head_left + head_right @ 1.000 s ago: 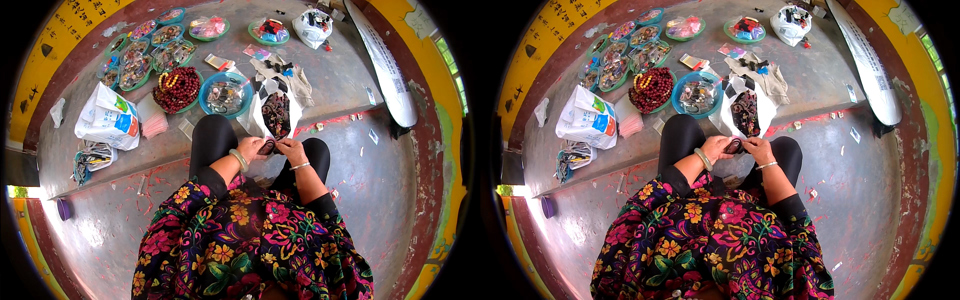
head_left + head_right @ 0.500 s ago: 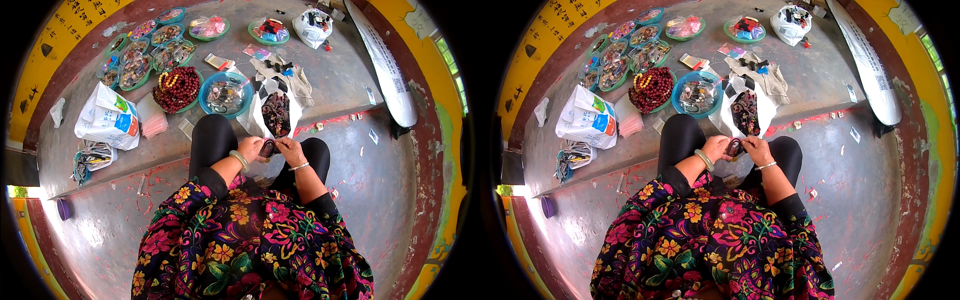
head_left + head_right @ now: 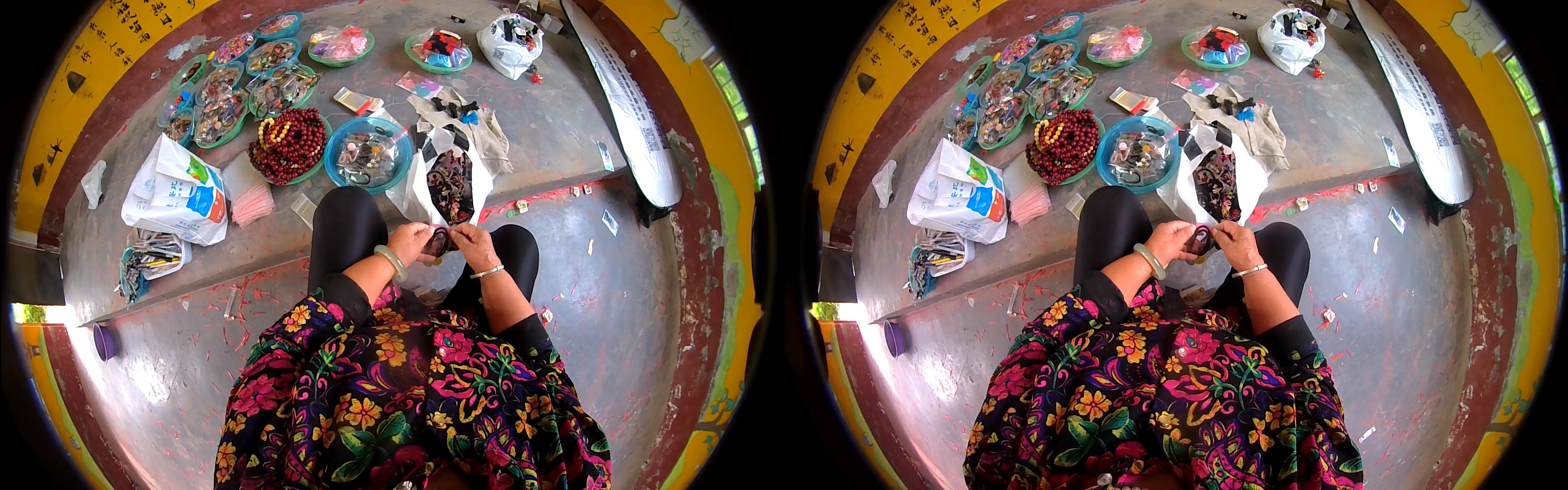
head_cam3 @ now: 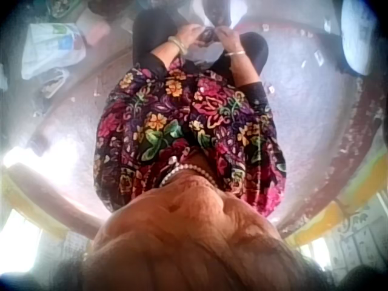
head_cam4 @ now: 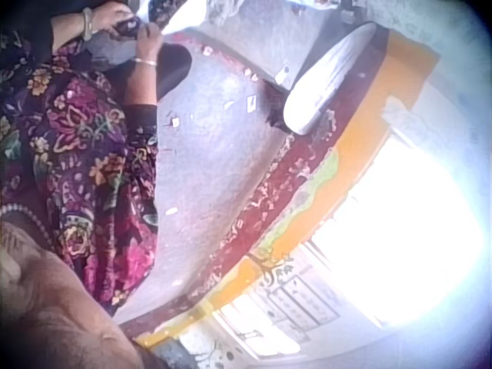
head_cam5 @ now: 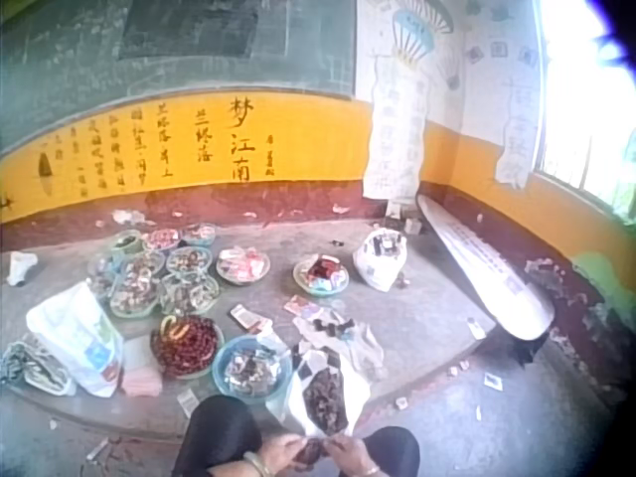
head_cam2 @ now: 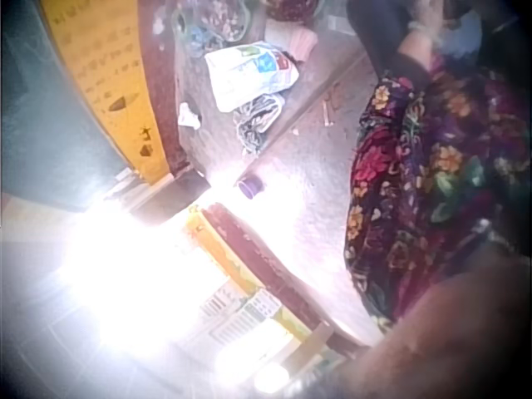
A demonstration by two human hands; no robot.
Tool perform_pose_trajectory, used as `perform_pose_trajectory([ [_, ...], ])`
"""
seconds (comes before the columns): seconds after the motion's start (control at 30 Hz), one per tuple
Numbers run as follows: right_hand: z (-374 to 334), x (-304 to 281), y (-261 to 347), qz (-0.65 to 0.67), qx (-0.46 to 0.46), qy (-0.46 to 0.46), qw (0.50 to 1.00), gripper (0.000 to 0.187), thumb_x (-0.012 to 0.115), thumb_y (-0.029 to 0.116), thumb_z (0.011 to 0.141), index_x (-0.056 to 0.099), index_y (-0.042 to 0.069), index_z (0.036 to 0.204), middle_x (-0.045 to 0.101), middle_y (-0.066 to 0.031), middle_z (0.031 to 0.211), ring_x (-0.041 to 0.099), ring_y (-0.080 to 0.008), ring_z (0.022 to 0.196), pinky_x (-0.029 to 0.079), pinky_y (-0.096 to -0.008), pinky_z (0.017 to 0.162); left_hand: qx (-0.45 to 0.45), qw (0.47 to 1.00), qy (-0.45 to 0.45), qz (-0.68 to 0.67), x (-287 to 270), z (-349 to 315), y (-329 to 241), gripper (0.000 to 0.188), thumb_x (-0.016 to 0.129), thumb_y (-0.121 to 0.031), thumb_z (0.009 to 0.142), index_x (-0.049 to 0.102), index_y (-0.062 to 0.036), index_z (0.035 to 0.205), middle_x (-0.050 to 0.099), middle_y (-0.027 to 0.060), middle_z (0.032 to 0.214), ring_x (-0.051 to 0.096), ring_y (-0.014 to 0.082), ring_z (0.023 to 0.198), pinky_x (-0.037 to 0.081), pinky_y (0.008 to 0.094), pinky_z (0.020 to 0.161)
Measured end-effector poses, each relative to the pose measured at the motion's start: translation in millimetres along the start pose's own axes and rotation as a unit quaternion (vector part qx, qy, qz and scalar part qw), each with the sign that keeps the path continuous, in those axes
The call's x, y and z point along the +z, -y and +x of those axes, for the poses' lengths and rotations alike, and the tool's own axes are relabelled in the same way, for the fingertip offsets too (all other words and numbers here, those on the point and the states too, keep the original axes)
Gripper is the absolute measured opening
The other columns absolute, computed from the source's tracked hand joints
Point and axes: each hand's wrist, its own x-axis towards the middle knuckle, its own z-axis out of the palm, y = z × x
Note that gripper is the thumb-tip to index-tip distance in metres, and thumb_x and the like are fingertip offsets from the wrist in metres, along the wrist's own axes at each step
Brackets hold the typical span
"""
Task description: The person sits on the floor and packs small jewelry items into clear plastic bags. They pick up items from a white bag, place them into the plastic bags, and seal them. The person also handles a red beaded necklace and places it into a bag.
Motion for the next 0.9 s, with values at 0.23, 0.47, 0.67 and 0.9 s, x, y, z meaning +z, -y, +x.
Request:
perform_pose_trajectory([
  [0.23,-2.1,1.6,20.9,-0.063,-0.092,-0.083,0.99,0.012,0.062,0.006,0.07,0.063,0.007,0.082,0.057,-0.0067,0.086,0.054,-0.0127,0.067,0.043,-0.0235,0.062,-0.012,0.999,0.021,-0.043,-0.2,-2.7,-1.3,0.029,0.045,-0.025,0.087,0.05,0.0,0.103,0.057,0.0069,0.087,0.059,0.0148,0.078,0.051,0.0276,0.065],
  [0.47,-5.1,1.4,38.0,-0.181,-0.227,-0.112,0.95,0.024,0.066,0.003,0.059,0.066,0.012,0.082,0.049,-0.0105,0.113,0.044,-0.0272,0.106,0.039,-0.0337,0.085,-0.005,0.999,0.026,-0.036,0.4,-3.5,-3.3,0.028,0.046,-0.025,0.087,0.052,-0.0006,0.1,0.057,0.0057,0.083,0.059,0.0133,0.074,0.051,0.0271,0.066],
  [0.67,-5.2,3.1,36.3,-0.244,-0.243,-0.109,0.933,0.027,0.067,0.002,0.056,0.066,0.012,0.081,0.05,-0.0084,0.115,0.042,-0.0311,0.111,0.034,-0.0382,0.091,0.001,0.999,0.03,-0.031,1.3,-4.7,-4.4,0.028,0.046,-0.026,0.087,0.052,-0.0009,0.1,0.057,0.005,0.081,0.058,0.0122,0.073,0.051,0.0267,0.066],
  [0.9,-3.1,1.2,28.3,-0.197,-0.19,-0.092,0.957,0.024,0.067,0.005,0.058,0.066,0.012,0.08,0.053,-0.009,0.111,0.042,-0.0276,0.111,0.036,-0.0358,0.09,0.001,0.999,0.035,-0.012,-0.8,-2.3,-1.0,0.028,0.045,-0.025,0.087,0.052,-0.0026,0.103,0.057,0.0039,0.083,0.058,0.0111,0.075,0.05,0.0263,0.066],
])
